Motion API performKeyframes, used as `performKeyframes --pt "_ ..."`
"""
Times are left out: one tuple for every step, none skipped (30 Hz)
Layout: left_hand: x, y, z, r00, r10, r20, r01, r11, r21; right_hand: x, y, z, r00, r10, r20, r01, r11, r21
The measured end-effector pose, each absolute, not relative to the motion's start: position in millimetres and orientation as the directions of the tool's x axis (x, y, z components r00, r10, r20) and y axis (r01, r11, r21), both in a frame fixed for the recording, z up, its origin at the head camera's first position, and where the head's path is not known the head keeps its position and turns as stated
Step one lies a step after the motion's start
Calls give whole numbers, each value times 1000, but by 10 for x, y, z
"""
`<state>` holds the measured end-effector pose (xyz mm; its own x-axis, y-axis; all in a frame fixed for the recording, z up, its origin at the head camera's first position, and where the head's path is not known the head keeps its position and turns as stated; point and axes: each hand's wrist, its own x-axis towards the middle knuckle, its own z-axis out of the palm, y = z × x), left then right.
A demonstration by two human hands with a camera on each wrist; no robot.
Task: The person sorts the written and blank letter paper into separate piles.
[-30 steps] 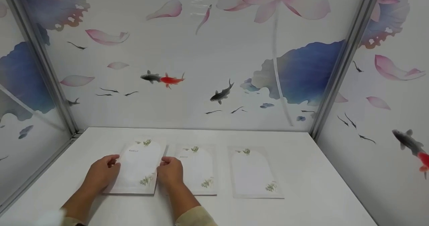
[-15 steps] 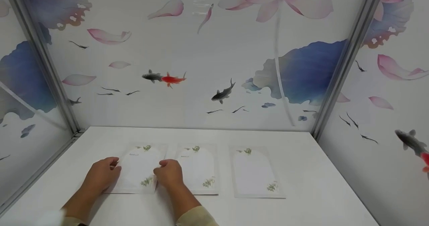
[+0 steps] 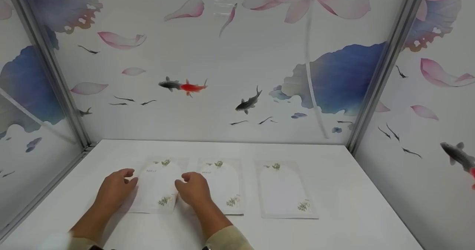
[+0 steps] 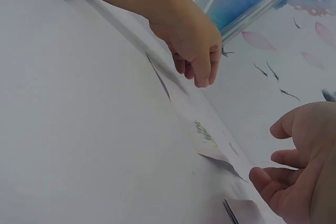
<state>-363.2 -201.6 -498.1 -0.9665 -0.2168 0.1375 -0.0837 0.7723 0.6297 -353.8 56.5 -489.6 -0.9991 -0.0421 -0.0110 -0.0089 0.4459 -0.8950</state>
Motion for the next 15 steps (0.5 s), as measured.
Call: performKeyframes --pt "-3640 -1988 -4968 -964 -218 150 -74 767 637 -3555 621 -4891 -999 -44 3 -22 449 -893" --pt "-3652 -1956 -4957 -963 -216 161 -63 761 646 -3572 686 -4884 -999 -48 19 -39 454 -890" --pt "-3662 -1920 -4944 -962 -214 171 -51 753 656 -3587 752 -4881 -999 -46 27 -45 455 -889" --pt "-3675 -1883 -4940 -960 -212 181 -38 744 668 -3605 820 -4884 -998 -42 36 -51 458 -887" --pt "-3687 -1846 -4937 -959 -210 190 -27 737 676 -3618 889 -4889 -998 -38 42 -55 462 -885" --pt "-3698 -1806 -4935 -958 -209 197 -19 731 682 -3630 965 -4900 -998 -39 49 -61 463 -884" --pt "-3711 -1766 -4935 -957 -209 200 -15 726 688 -3644 1046 -4915 -997 -45 55 -69 460 -885" --pt "-3724 -1726 -4937 -957 -208 203 -10 722 692 -3658 1127 -4929 -997 -47 63 -77 460 -885" --pt "-3735 -1684 -4938 -958 -205 203 -7 719 695 -3669 1203 -4942 -997 -41 62 -74 455 -887" --pt "-3747 -1640 -4946 -958 -203 202 -5 718 696 -3681 1280 -4949 -997 -34 68 -76 456 -887" --pt "-3757 -1592 -4950 -959 -201 198 -7 719 695 -3690 1356 -4952 -997 -25 71 -74 458 -886" --pt "-3768 -1541 -4958 -960 -198 196 -6 717 697 -3702 1431 -4953 -997 -16 72 -71 458 -886" --pt "-3777 -1493 -4964 -962 -192 195 -1 716 698 -3710 1498 -4949 -998 -2 70 -63 459 -886" --pt "-3781 -1443 -4970 -962 -186 198 5 716 699 -3715 1558 -4943 -998 18 64 -48 467 -883" --pt "-3783 -1396 -4975 -964 -180 198 11 713 701 -3720 1618 -4938 -998 33 60 -37 471 -881"
